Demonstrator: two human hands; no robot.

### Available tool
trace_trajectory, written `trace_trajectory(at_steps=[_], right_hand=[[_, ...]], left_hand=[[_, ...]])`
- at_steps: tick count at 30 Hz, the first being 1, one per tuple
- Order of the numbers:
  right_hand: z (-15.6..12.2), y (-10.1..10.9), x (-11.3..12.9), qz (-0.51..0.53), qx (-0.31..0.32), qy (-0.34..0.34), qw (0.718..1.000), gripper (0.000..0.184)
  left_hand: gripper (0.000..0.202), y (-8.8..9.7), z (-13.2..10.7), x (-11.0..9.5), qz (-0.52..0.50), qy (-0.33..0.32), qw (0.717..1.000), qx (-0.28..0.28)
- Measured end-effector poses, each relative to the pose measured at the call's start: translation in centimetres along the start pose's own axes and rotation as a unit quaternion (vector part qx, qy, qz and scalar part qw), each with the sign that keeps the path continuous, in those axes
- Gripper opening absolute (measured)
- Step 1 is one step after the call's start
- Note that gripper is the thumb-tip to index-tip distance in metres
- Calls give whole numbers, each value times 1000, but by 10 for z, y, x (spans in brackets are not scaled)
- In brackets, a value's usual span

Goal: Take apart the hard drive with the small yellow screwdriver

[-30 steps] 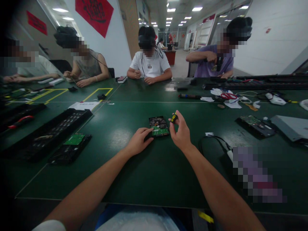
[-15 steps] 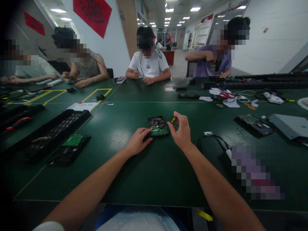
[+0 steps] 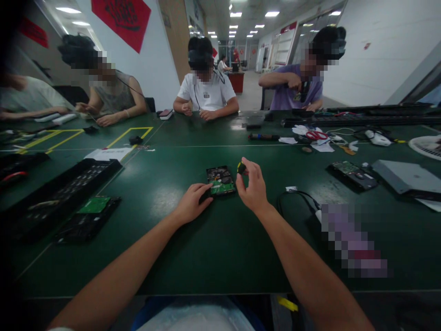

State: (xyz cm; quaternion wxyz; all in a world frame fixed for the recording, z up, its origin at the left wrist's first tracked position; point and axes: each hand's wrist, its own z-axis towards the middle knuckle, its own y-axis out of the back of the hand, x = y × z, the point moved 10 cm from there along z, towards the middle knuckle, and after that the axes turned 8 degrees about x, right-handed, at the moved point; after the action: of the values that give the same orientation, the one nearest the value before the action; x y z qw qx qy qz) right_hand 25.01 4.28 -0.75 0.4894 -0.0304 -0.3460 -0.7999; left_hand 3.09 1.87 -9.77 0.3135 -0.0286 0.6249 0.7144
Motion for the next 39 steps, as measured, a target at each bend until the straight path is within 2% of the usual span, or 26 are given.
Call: trace_trajectory(at_steps=[9,13,18,26,32,39], right_hand=[[0,3,0,-2,-13,-3,1000,61],[-1,-3,-3,35,7,-11,999,62],[-2,-3,-3,17,2,-12,1000,63],[1,-9,0,61,43,-1,997,65],[1,-3,-1,30,21,-10,999,67],[3,-1,-2,28,26,-19,999,63]], left_hand=[[52,-1,0,0,8,-8,1000,-5],[55,-4,0,2,16,-5,1000,-2],[54,-3,0,1,18,-4,1000,-10],[55,-1,3,-2,21,5,1000,-14],[54,-4,5,1,24,12,1000,-9],[54,-3,4,0,18,8,1000,-5]])
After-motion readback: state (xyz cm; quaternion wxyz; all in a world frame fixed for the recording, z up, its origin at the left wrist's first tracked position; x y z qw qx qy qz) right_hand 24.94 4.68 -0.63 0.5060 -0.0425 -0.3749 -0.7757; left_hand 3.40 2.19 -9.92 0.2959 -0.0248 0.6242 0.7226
